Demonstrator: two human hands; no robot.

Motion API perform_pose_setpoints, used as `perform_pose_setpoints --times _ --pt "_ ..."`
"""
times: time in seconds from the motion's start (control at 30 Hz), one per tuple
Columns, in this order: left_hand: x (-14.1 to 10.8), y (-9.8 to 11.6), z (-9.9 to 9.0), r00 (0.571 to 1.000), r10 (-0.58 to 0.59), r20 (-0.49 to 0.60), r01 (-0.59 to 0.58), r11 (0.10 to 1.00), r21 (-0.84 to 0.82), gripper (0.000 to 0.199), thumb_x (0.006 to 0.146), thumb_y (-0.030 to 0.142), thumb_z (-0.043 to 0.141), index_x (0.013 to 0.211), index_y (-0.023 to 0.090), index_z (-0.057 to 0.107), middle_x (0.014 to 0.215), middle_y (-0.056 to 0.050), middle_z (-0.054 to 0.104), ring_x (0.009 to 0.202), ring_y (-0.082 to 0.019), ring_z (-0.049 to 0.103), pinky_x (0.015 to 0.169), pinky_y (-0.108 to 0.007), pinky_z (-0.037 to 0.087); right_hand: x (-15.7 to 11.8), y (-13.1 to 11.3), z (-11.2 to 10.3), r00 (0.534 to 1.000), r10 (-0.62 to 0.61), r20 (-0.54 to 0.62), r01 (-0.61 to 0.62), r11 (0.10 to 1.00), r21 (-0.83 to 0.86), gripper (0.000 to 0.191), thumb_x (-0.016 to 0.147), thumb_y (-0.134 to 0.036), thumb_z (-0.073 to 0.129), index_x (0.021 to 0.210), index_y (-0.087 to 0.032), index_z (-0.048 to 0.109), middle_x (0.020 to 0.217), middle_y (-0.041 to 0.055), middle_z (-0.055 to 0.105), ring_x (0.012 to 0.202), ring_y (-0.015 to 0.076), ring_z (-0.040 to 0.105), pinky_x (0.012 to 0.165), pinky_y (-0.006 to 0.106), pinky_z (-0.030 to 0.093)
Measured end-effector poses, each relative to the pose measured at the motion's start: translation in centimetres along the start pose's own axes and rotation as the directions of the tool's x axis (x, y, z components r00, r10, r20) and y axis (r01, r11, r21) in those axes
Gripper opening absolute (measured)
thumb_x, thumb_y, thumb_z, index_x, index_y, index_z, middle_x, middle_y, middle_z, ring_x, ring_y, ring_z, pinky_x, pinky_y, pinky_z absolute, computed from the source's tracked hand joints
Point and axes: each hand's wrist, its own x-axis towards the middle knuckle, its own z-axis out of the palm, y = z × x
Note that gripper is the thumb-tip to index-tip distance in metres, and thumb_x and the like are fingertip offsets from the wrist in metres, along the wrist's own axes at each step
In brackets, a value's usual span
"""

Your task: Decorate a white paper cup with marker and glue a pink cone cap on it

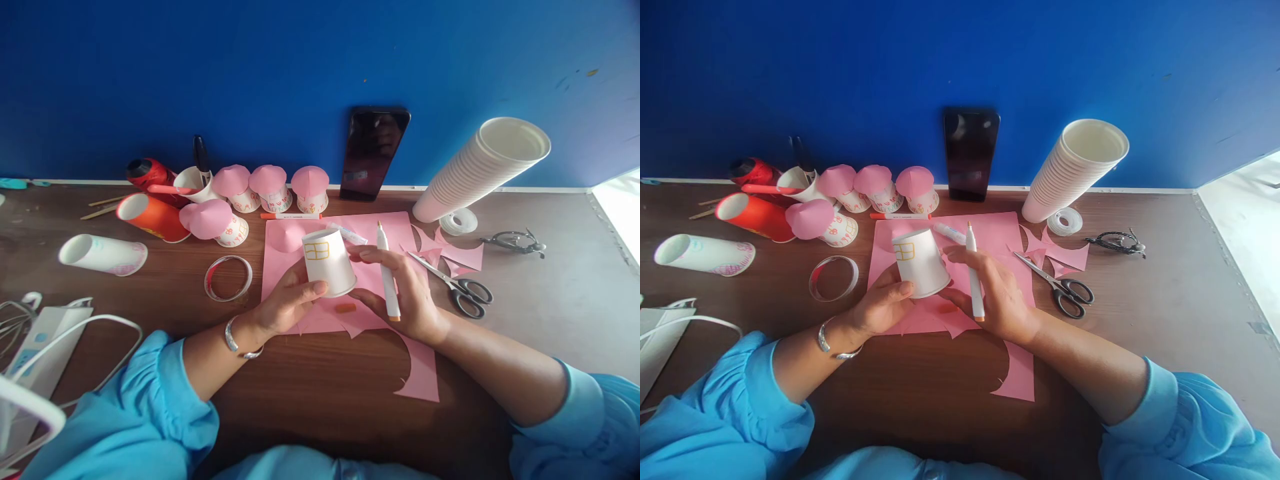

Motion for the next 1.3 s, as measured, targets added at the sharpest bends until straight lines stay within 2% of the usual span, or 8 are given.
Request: perform_pose_setpoints --times 0.13,0.37,0.5,0.6,0.8,1.0,1.17,1.3 --pt "-0.1 -0.4 -0.2 1.0 0.011 -0.018 -0.01 0.997 0.076 0.049 0.091 0.046 0.082 0.132 0.022 0.068 0.124 -0.012 0.079 0.119 -0.031 0.073 0.1 -0.043 0.058 0.5 -0.4 -0.2 0.999 -0.032 -0.017 0.032 0.999 -0.018 0.028 0.099 -0.018 0.074 0.124 -0.023 0.063 0.113 0.0098 0.082 0.099 0.0232 0.082 0.083 0.036 0.068" --pt "-0.5 -0.5 -0.3 0.997 0.002 0.074 -0.009 0.995 0.096 0.052 0.1 0.048 0.071 0.147 0.028 0.062 0.145 -0.014 0.069 0.134 -0.033 0.066 0.109 -0.049 0.057 0.5 -0.5 -0.3 0.991 -0.114 -0.063 0.103 0.982 -0.16 0.021 0.098 -0.007 0.067 0.11 -0.024 0.066 0.094 0.0033 0.076 0.075 0.017 0.072 0.067 0.03 0.058" --pt "-0.8 -0.5 -0.4 0.997 -0.007 0.083 -0.004 0.991 0.135 0.067 0.089 0.046 0.085 0.149 0.029 0.059 0.14 -0.013 0.071 0.129 -0.034 0.069 0.105 -0.048 0.06 -0.1 -0.2 -0.2 0.973 -0.233 -0.001 0.227 0.95 -0.212 0.024 0.099 -0.007 0.061 0.116 -0.023 0.067 0.088 0.0037 0.072 0.072 0.0185 0.068 0.064 0.031 0.055" --pt "-0.7 -0.2 -0.2 0.998 0.003 0.059 -0.012 0.987 0.16 0.068 0.086 0.037 0.089 0.147 0.03 0.06 0.13 -0.011 0.075 0.123 -0.032 0.072 0.099 -0.044 0.063 -0.3 0.0 -0.3 0.958 -0.284 0.037 0.285 0.932 -0.224 0.025 0.099 -0.008 0.058 0.118 -0.021 0.066 0.087 0.0049 0.07 0.073 0.0196 0.066 0.065 0.032 0.054" --pt "-0.4 0.4 0.7 0.993 0.115 -0.01 -0.11 0.968 0.224 0.061 0.09 0.038 0.084 0.146 0.03 0.062 0.145 -0.011 0.069 0.125 -0.03 0.069 0.104 -0.043 0.06 -0.4 0.1 -0.8 0.933 -0.353 0.074 0.357 0.877 -0.322 0.025 0.1 -0.011 0.057 0.12 -0.022 0.069 0.085 0.005 0.068 0.074 0.0198 0.063 0.065 0.032 0.053" --pt "-0.4 0.5 0.8 0.999 0.045 -0.004 -0.043 0.967 0.252 0.069 0.082 0.034 0.091 0.145 0.03 0.062 0.133 -0.01 0.073 0.122 -0.031 0.069 0.101 -0.046 0.06 -0.1 -0.1 -0.9 0.885 -0.455 0.102 0.461 0.823 -0.332 0.022 0.105 -0.021 0.051 0.107 -0.019 0.073 0.087 0.0085 0.068 0.079 0.0216 0.064 0.067 0.035 0.056" --pt "-0.1 0.6 0.5 0.998 0.06 -0.034 -0.054 0.986 0.159 0.059 0.081 0.031 0.092 0.136 0.028 0.071 0.13 -0.009 0.074 0.121 -0.029 0.069 0.1 -0.04 0.059 0.1 -0.3 -0.9 0.863 -0.497 0.089 0.499 0.812 -0.303 0.012 0.098 -0.016 0.063 0.102 -0.021 0.073 0.081 0.0044 0.064 0.076 0.0194 0.064 0.068 0.034 0.059" --pt "-0.3 0.8 0.1 0.996 -0.083 0.041 0.083 0.996 0.011 0.053 0.086 0.034 0.087 0.135 0.024 0.072 0.127 -0.012 0.076 0.116 -0.029 0.073 0.099 -0.043 0.06 0.3 -0.4 -1.1 0.849 -0.522 0.08 0.521 0.803 -0.291 0.013 0.099 -0.015 0.061 0.1 -0.019 0.073 0.082 0.0061 0.064 0.076 0.02 0.065 0.065 0.034 0.061"
